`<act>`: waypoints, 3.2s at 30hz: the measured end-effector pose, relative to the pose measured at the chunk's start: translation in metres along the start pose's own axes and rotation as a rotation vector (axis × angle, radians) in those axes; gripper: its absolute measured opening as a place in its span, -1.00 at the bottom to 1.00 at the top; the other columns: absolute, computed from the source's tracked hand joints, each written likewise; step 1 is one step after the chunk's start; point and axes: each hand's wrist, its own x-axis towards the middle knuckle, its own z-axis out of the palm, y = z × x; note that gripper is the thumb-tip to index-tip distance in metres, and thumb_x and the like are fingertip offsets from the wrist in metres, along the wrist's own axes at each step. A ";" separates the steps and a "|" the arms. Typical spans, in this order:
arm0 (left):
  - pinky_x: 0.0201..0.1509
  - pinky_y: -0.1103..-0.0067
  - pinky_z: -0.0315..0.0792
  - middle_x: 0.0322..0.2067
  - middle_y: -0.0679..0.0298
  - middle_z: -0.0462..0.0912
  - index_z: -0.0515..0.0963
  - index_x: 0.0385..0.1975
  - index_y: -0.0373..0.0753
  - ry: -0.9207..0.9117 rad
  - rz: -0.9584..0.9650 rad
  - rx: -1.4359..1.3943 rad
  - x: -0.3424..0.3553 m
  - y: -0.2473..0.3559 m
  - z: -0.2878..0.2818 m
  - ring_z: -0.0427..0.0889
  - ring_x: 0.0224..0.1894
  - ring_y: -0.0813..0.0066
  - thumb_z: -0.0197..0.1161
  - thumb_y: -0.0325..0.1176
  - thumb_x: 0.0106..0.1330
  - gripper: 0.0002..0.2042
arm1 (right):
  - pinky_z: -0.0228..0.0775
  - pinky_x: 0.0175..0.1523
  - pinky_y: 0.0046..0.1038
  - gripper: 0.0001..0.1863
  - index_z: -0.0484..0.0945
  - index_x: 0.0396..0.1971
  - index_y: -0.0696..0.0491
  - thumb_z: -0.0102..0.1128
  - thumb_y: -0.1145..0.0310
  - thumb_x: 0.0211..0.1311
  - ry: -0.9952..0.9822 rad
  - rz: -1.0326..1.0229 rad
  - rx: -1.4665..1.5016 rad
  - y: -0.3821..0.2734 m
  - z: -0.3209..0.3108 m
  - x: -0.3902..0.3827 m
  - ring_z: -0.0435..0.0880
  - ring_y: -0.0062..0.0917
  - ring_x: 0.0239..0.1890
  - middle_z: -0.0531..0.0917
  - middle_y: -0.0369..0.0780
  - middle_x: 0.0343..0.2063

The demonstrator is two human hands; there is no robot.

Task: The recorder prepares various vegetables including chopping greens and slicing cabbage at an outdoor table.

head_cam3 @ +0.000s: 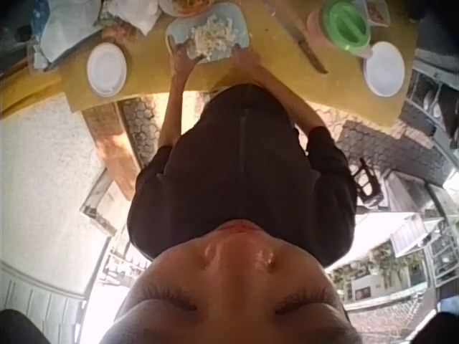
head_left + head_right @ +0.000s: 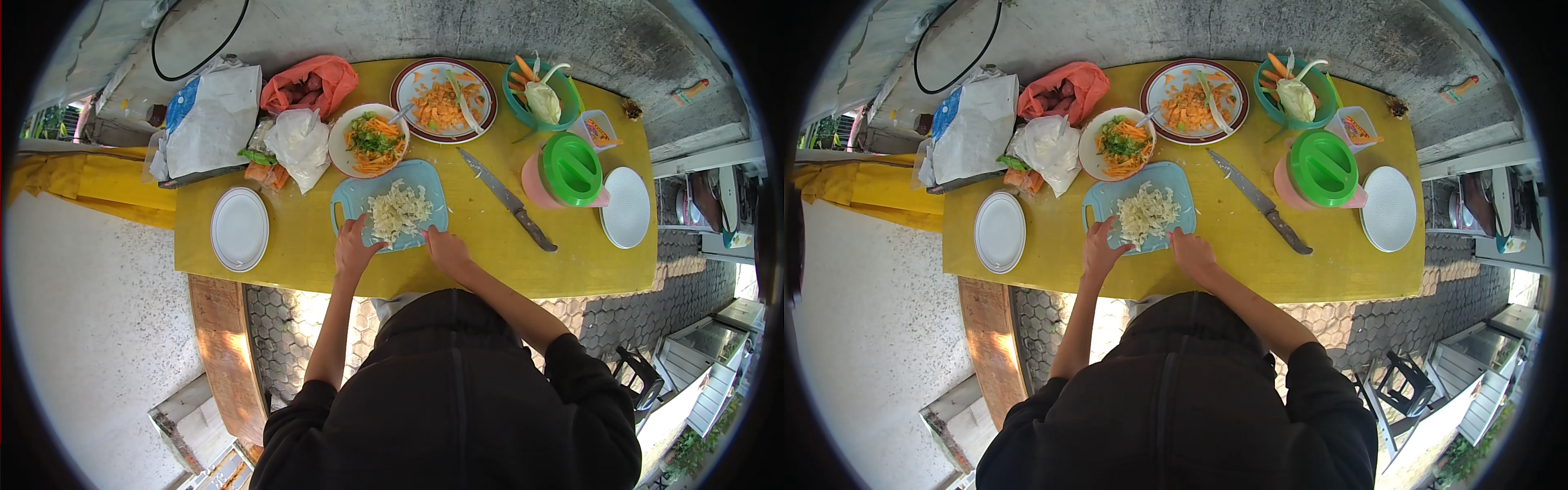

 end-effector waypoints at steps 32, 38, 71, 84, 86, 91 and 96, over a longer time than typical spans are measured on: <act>-0.12 0.30 0.28 -0.17 0.15 0.38 0.18 0.12 -0.09 0.186 -0.053 0.135 0.009 0.031 0.042 0.38 -0.12 0.15 0.45 -0.01 -0.32 -0.11 | 0.33 -0.42 -0.04 -0.64 0.32 -0.37 0.13 -0.31 0.12 0.29 -0.108 0.024 0.072 0.009 0.005 0.001 0.52 -0.02 -0.53 0.53 0.03 -0.61; -0.16 0.29 0.16 -0.17 0.24 0.40 0.18 0.13 -0.04 0.184 -0.122 0.138 0.008 0.028 0.049 0.36 -0.11 0.27 0.43 0.05 -0.34 -0.09 | 0.40 -0.39 -0.10 -0.66 0.34 -0.37 0.15 -0.27 0.15 0.28 -0.128 0.073 0.019 0.009 0.004 -0.008 0.56 -0.07 -0.49 0.55 0.01 -0.58; -0.35 0.48 0.42 -0.45 0.12 0.50 0.47 -0.23 -0.32 0.204 -0.046 -0.079 -0.018 -0.013 0.021 0.52 -0.42 0.27 0.43 -0.21 -0.16 -0.51 | 0.33 -0.61 -0.24 -0.64 0.40 -0.48 -0.01 -0.25 0.05 0.27 0.037 -0.324 -0.234 0.041 -0.032 0.017 0.50 -0.24 -0.73 0.46 -0.15 -0.81; -0.25 0.41 0.35 -0.39 0.16 0.45 0.40 -0.15 -0.26 0.237 -0.096 -0.061 -0.009 0.021 0.042 0.44 -0.31 0.19 0.42 -0.06 -0.22 -0.38 | 0.43 -0.42 -0.19 -0.57 0.46 -0.47 0.05 -0.26 0.02 0.26 -0.117 -0.088 -0.193 0.026 -0.025 0.016 0.57 -0.16 -0.55 0.55 -0.08 -0.67; -0.22 0.39 0.33 -0.34 0.15 0.42 0.35 -0.09 -0.23 0.301 -0.121 -0.072 -0.008 0.038 0.038 0.42 -0.26 0.19 0.42 -0.02 -0.25 -0.31 | 0.38 -0.24 -0.15 -0.50 0.50 -0.42 0.09 -0.33 0.00 0.27 -0.327 0.061 0.031 0.023 -0.031 0.016 0.56 -0.10 -0.37 0.56 0.02 -0.52; -0.10 0.31 0.20 -0.20 0.23 0.31 0.36 -0.07 -0.08 0.397 0.142 0.005 -0.003 0.046 0.043 0.30 -0.11 0.23 0.43 -0.04 -0.28 -0.32 | 0.31 -0.15 -0.15 -0.47 0.51 -0.43 0.16 -0.35 0.02 0.27 -0.340 0.116 0.173 0.007 -0.031 0.011 0.52 -0.06 -0.31 0.55 0.07 -0.41; -0.13 0.37 0.21 -0.26 0.35 0.34 0.53 -0.37 0.03 0.320 0.488 0.003 0.010 0.046 0.041 0.31 -0.15 0.29 0.35 -0.17 -0.15 -0.72 | 0.30 -0.11 -0.15 -0.47 0.50 -0.45 0.23 -0.33 0.07 0.25 -0.417 0.131 0.285 0.014 -0.035 0.013 0.51 -0.02 -0.28 0.55 0.05 -0.38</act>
